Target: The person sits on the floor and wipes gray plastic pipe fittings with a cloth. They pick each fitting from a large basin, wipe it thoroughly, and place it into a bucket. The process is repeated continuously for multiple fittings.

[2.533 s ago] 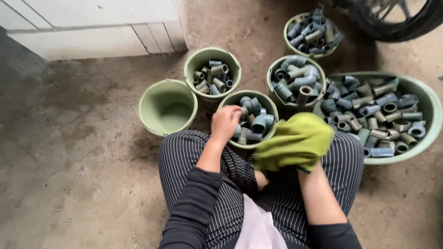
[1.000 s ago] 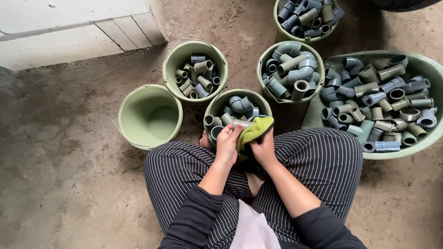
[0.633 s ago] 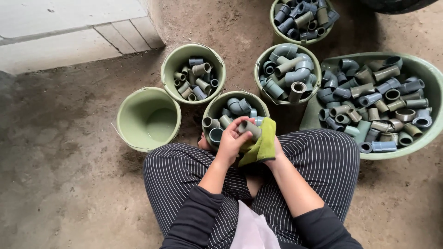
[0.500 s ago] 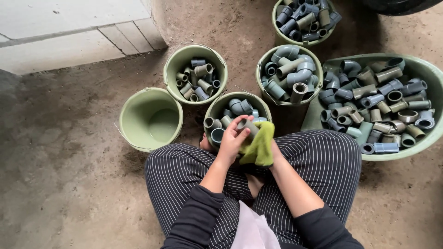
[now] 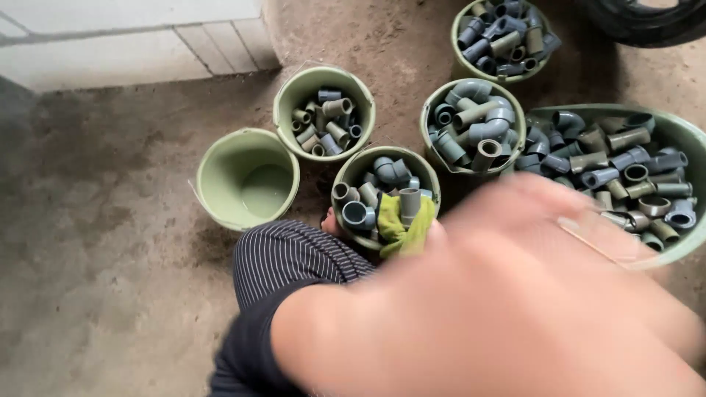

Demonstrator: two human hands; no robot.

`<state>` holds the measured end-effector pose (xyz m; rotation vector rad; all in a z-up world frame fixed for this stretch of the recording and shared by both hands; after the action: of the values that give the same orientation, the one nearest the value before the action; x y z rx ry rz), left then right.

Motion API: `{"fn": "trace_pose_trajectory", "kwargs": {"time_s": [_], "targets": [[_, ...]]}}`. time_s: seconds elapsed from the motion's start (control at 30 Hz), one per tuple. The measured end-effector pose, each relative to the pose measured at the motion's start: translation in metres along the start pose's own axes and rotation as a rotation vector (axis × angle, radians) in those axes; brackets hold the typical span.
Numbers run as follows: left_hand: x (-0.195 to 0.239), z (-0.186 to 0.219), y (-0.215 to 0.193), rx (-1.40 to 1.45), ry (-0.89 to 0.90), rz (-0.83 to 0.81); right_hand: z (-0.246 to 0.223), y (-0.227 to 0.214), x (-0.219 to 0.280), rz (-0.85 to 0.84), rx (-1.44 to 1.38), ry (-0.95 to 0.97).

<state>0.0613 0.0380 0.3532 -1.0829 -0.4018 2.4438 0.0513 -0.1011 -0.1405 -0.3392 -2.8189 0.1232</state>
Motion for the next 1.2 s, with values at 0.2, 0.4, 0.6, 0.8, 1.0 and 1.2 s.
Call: {"fn": "trace_pose_trajectory", "kwargs": {"time_s": [0.2, 0.4, 0.6, 0.8, 1.0, 1.2], "targets": [[0.068, -0.054, 0.058, -0.432, -0.121, -0.013, -0.055, 0.032, 0.029, -0.041, 0.002, 0.055], [0.144, -0.110, 0.136, -0.831, -0.201, -0.085, -0.060, 0.030, 0.049, -0.020, -0.030, 0.124], [0.162, -0.137, 0.155, -1.290, -0.223, -0.120, -0.074, 0.034, 0.048, -0.018, -0.095, 0.129], [0.207, -0.200, 0.111, 0.517, -0.788, 0.292, -0.107, 0.047, 0.023, 0.029, -0.216, 0.068], [0.234, -0.230, 0.135, 0.474, -0.746, 0.260, -0.104, 0.031, 0.034, 0.096, 0.132, -0.218], [0.255, -0.233, 0.147, 0.756, -0.856, 0.367, -0.056, 0.017, 0.037, 0.232, 0.368, -0.206]]}}
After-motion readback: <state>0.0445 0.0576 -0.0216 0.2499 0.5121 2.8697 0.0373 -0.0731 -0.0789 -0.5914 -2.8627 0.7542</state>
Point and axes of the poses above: each hand's wrist, its own x-axis away from the middle knuckle, its own y-axis out of the palm, z = x × y, the point moved 10 cm from there along -x, towards the middle knuckle, and after that the axes turned 13 degrees about x, right-handed, at the moved point
